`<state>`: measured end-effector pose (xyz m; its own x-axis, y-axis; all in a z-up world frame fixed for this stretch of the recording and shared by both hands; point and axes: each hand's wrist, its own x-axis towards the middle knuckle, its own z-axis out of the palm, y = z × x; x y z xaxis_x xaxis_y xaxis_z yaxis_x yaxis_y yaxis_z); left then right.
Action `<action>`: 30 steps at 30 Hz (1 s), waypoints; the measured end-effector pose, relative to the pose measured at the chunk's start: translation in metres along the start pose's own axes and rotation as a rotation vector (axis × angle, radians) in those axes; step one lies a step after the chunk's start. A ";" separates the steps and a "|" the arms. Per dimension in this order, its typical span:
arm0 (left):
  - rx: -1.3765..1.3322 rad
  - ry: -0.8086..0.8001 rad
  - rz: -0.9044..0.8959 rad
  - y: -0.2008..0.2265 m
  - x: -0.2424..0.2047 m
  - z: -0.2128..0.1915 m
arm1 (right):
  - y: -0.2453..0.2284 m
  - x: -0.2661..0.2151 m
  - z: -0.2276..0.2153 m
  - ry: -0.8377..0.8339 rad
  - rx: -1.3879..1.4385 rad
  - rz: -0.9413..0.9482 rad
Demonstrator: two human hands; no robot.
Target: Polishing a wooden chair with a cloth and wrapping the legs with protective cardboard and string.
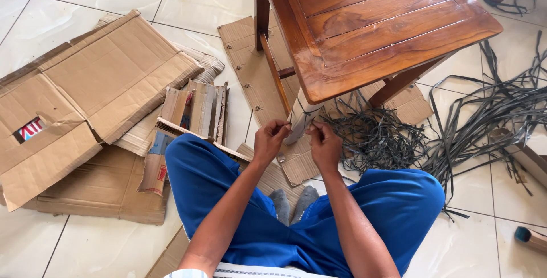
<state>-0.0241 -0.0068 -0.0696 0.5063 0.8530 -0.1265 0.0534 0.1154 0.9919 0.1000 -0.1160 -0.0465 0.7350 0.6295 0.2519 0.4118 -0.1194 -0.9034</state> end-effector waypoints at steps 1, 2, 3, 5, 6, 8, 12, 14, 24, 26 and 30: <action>0.000 -0.001 0.001 0.002 -0.003 0.000 | 0.000 -0.002 0.001 0.001 0.000 0.000; 0.030 0.008 0.005 0.004 -0.005 0.001 | -0.001 -0.003 0.002 0.008 -0.015 -0.016; 0.061 0.016 0.009 0.006 -0.007 0.002 | -0.001 -0.004 0.003 0.015 -0.030 -0.031; 0.078 0.030 0.021 0.000 -0.008 0.007 | -0.002 -0.006 0.004 0.010 0.004 -0.004; 0.096 0.046 0.033 -0.003 -0.009 0.009 | -0.003 -0.007 0.005 0.003 0.038 0.023; 0.093 0.056 0.019 -0.002 -0.013 0.012 | -0.001 -0.007 0.009 -0.005 0.094 0.046; 0.123 0.081 -0.001 0.005 -0.022 0.017 | 0.019 -0.004 0.012 0.015 0.103 0.073; 0.136 0.085 -0.015 0.007 -0.025 0.017 | 0.030 -0.003 0.014 0.014 0.068 0.094; 0.187 0.148 -0.032 0.018 -0.043 0.027 | 0.010 0.002 0.012 0.001 0.218 0.261; 0.206 0.147 -0.031 0.030 -0.050 0.028 | 0.002 0.001 0.020 -0.001 0.294 0.309; 0.316 0.157 0.046 0.039 -0.055 0.026 | -0.012 0.001 0.021 -0.062 0.445 0.439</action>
<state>-0.0275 -0.0628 -0.0234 0.3775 0.9242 -0.0574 0.3096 -0.0675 0.9485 0.0844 -0.0973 -0.0428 0.7465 0.6394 -0.1840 -0.1947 -0.0545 -0.9794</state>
